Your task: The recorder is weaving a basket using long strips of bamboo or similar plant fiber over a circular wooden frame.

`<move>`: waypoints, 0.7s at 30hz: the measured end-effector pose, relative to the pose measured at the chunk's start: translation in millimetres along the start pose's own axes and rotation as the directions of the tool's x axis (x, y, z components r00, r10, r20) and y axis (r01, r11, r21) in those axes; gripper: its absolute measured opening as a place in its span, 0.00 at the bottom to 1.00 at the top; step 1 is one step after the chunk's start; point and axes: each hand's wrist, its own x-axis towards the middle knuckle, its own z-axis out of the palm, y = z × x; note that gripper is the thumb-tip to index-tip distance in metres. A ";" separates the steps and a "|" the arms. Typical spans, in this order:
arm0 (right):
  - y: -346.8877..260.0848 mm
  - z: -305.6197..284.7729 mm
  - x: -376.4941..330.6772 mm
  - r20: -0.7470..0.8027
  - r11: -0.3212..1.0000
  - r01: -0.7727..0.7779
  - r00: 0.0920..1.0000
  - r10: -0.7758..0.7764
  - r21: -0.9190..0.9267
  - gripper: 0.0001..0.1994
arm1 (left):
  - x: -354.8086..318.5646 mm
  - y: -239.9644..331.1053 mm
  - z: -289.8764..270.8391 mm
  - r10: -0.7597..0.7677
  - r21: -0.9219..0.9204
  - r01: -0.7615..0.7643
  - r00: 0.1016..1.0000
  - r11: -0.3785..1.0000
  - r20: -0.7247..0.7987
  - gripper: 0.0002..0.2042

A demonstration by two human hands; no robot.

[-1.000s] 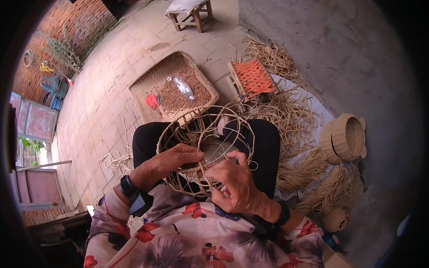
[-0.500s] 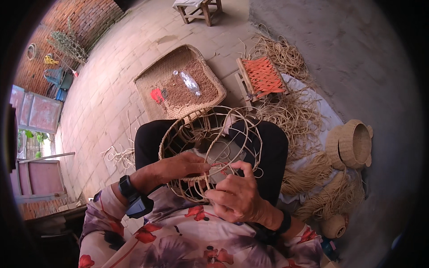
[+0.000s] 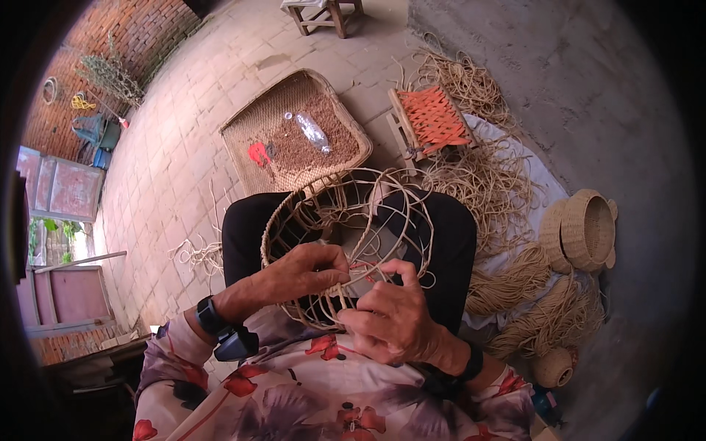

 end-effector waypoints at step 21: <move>10.4 -38.9 36.9 0.207 0.975 -0.216 0.953 0.223 -0.059 0.09 | -18.6 19.1 5.2 0.087 0.159 -0.066 0.988 0.985 -0.129 0.10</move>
